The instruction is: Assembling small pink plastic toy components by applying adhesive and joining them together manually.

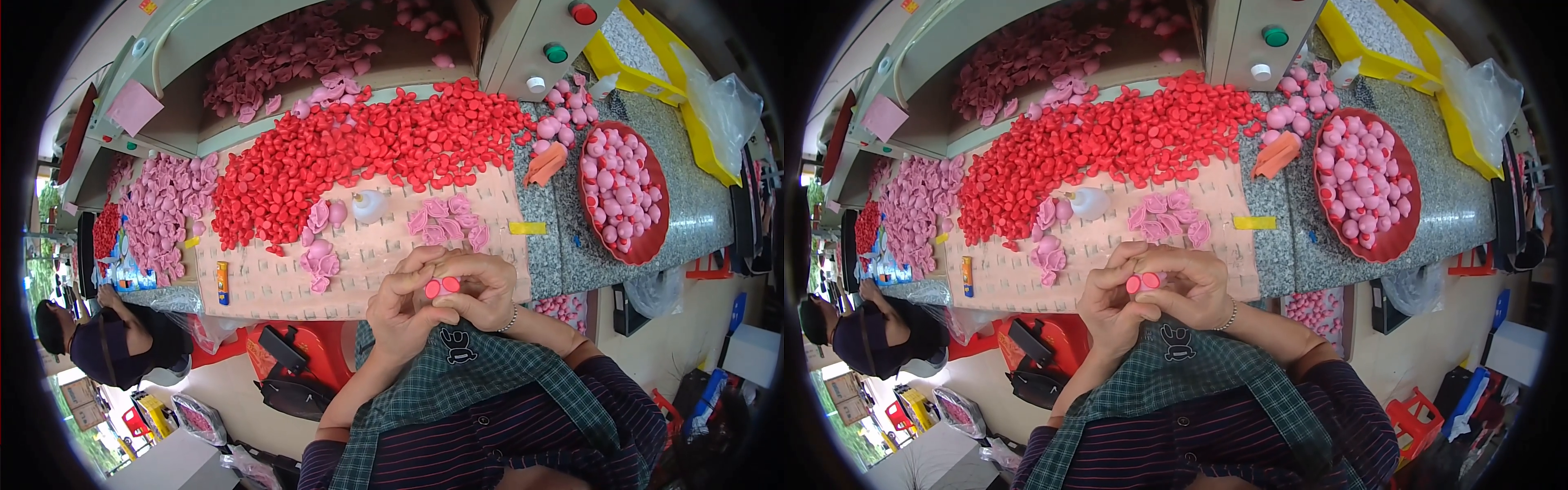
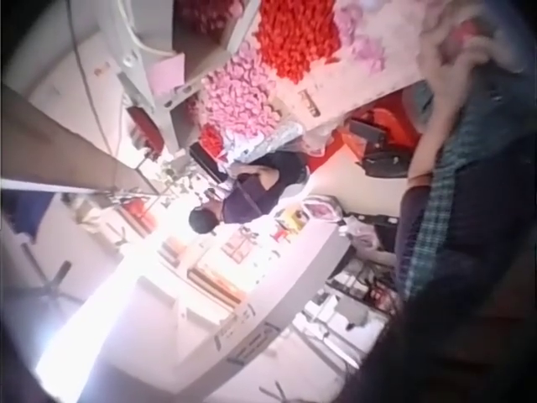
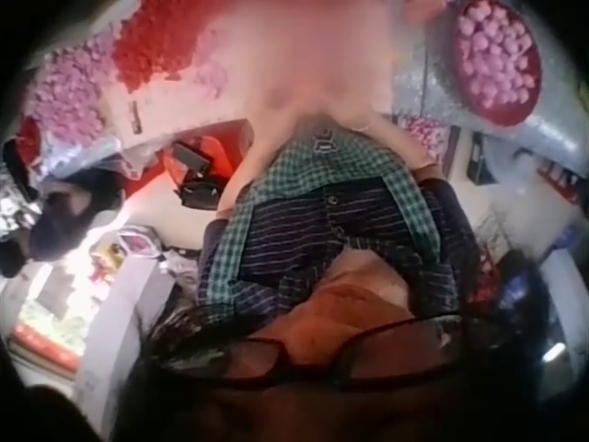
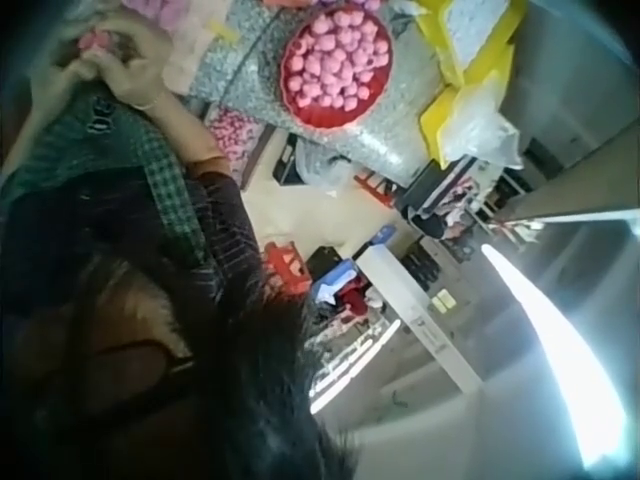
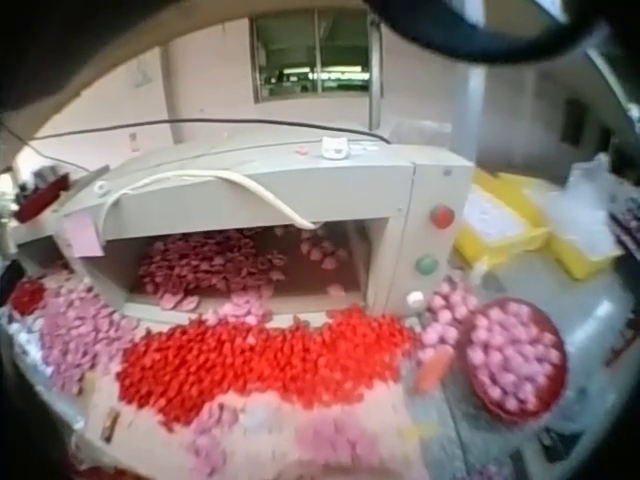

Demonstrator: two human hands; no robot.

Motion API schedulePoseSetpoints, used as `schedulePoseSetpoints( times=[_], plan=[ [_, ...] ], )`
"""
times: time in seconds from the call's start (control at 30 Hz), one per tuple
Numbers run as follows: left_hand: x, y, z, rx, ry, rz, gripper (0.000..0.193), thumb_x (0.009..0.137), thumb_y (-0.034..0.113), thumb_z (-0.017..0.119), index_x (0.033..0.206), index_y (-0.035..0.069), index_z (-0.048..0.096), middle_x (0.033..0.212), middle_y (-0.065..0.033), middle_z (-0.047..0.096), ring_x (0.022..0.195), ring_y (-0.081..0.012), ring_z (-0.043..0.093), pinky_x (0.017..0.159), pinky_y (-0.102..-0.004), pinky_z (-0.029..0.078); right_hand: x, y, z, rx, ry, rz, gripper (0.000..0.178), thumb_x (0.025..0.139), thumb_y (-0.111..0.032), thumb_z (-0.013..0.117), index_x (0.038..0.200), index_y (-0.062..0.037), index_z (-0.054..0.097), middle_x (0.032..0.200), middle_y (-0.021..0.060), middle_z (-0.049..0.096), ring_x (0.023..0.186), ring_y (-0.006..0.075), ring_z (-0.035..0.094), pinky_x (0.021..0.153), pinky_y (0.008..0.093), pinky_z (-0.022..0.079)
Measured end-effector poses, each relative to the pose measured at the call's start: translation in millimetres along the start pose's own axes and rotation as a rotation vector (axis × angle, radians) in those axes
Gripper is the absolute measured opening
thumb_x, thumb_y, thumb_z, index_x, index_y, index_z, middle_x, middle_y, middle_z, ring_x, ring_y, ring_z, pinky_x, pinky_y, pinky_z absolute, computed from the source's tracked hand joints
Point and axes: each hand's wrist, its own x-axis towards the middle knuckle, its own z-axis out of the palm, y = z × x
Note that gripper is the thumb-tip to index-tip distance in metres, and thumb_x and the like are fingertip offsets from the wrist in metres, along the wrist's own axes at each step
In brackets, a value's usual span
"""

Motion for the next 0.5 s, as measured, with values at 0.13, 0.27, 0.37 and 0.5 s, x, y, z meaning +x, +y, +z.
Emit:
schedulePoseSetpoints(
  times=[0.13,0.27,0.37,0.5],
  plan=[
    [-3,-2,-2,-0.001,-0.007,0.027,0.061,0.073,0.012,0.085,0.127,0.003,0.056,0.137,-0.0281,0.052,0.128,-0.0362,0.053,0.105,-0.0469,0.045,1,-2,0,-0.006,0.018,-0.039,0.028,0.082,0.004,0.074,0.108,0.0054,0.065,0.096,0.0158,0.071,0.087,0.0188,0.069,0.072,0.0276,0.055],
    [-3,-5,-4,0.041,-0.018,0.059,0.064,0.072,0.015,0.086,0.127,0.002,0.056,0.137,-0.0290,0.052,0.128,-0.0366,0.053,0.105,-0.0474,0.045,2,-3,-1,-0.030,0.004,-0.037,0.024,0.082,0.005,0.074,0.105,0.0046,0.067,0.096,0.0154,0.072,0.088,0.0198,0.069,0.075,0.0287,0.054],
    [3,-2,-5,-0.002,-0.062,0.100,0.057,0.078,0.010,0.083,0.127,0.002,0.054,0.137,-0.0303,0.051,0.129,-0.0371,0.052,0.106,-0.0471,0.044,6,-4,0,0.011,-0.037,-0.054,0.025,0.083,0.005,0.073,0.107,0.0049,0.065,0.096,0.0167,0.070,0.090,0.0215,0.068,0.079,0.0315,0.054],
    [7,10,4,-0.200,0.088,-0.082,0.041,0.087,0.005,0.075,0.121,0.001,0.052,0.138,-0.0322,0.050,0.130,-0.0378,0.051,0.106,-0.0466,0.044,6,-2,-3,0.262,0.021,0.022,0.027,0.084,0.006,0.071,0.109,0.0058,0.063,0.097,0.0181,0.068,0.092,0.0230,0.066,0.083,0.0346,0.053]
  ],
)
